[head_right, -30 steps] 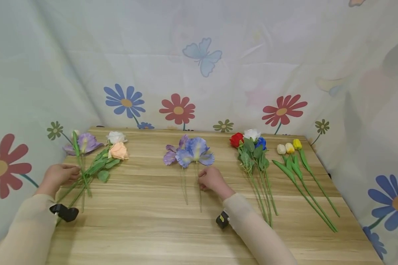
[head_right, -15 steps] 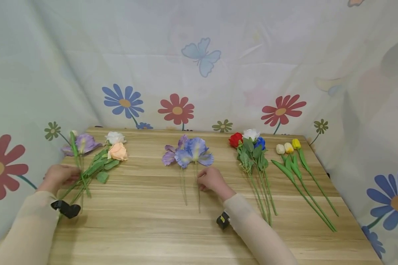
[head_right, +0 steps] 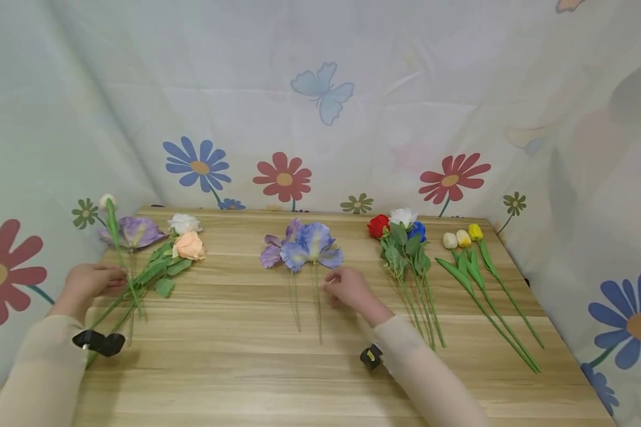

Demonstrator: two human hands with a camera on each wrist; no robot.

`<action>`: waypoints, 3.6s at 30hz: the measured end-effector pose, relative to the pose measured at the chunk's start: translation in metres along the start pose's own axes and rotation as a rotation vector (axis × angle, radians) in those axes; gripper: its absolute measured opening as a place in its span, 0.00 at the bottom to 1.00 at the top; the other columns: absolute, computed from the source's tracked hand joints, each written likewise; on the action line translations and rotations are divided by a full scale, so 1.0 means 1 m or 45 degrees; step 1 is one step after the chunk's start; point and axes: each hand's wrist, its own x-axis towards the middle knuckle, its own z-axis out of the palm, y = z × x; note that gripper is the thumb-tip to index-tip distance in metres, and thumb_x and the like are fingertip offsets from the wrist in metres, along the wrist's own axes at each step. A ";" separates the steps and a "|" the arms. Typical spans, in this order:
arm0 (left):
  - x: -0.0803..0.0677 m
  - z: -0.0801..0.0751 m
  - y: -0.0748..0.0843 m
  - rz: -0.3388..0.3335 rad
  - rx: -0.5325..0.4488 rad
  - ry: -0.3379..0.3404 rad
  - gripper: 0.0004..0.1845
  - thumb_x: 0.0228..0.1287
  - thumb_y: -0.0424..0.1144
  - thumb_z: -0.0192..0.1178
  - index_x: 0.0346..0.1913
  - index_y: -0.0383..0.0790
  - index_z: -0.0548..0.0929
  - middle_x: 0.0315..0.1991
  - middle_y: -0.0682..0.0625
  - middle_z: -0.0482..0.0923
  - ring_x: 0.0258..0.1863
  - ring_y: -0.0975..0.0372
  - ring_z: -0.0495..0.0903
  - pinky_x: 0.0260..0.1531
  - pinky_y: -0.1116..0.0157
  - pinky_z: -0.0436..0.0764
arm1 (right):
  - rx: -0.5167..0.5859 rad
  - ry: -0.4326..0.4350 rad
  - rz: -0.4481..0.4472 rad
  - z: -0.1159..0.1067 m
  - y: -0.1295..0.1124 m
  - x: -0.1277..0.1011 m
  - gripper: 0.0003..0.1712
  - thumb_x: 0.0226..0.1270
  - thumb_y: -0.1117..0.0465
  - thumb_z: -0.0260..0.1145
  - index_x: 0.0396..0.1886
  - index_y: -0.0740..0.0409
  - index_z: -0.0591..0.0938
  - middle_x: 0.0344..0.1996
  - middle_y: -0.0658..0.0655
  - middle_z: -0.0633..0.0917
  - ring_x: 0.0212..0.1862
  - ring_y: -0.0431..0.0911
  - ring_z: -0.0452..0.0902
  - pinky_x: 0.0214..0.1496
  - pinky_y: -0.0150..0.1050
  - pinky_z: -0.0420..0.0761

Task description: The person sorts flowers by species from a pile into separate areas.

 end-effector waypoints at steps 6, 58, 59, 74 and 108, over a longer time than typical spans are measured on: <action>-0.012 -0.001 0.008 0.050 0.022 0.003 0.28 0.75 0.32 0.53 0.67 0.11 0.65 0.23 0.68 0.80 0.23 0.79 0.80 0.32 0.76 0.87 | -0.032 0.052 -0.106 -0.010 0.000 -0.009 0.16 0.73 0.65 0.64 0.53 0.73 0.82 0.42 0.68 0.88 0.34 0.52 0.86 0.37 0.41 0.89; -0.120 0.190 0.143 0.568 -0.059 -0.154 0.17 0.72 0.35 0.63 0.57 0.28 0.83 0.47 0.33 0.88 0.42 0.47 0.89 0.47 0.53 0.89 | 0.588 0.131 -0.307 0.023 -0.066 -0.020 0.21 0.75 0.64 0.63 0.61 0.74 0.78 0.57 0.75 0.82 0.48 0.49 0.86 0.54 0.42 0.89; -0.120 0.193 0.144 0.571 -0.071 -0.158 0.17 0.71 0.35 0.63 0.57 0.28 0.83 0.47 0.33 0.88 0.41 0.48 0.90 0.46 0.54 0.90 | 0.583 0.127 -0.305 0.024 -0.067 -0.020 0.21 0.75 0.63 0.63 0.61 0.73 0.79 0.56 0.74 0.82 0.50 0.51 0.85 0.54 0.42 0.89; -0.124 0.232 0.153 0.615 -0.090 -0.244 0.12 0.70 0.36 0.65 0.51 0.32 0.86 0.46 0.38 0.89 0.39 0.54 0.89 0.42 0.59 0.89 | 0.597 0.111 -0.321 0.027 -0.073 -0.019 0.24 0.74 0.61 0.64 0.63 0.72 0.78 0.57 0.71 0.84 0.52 0.49 0.86 0.58 0.43 0.88; -0.104 0.158 0.100 0.553 0.384 -0.243 0.23 0.78 0.48 0.55 0.67 0.37 0.79 0.56 0.38 0.84 0.55 0.46 0.83 0.50 0.49 0.86 | 0.405 0.217 -0.129 -0.060 -0.009 -0.037 0.21 0.78 0.64 0.58 0.62 0.75 0.76 0.49 0.63 0.84 0.38 0.32 0.80 0.48 0.32 0.89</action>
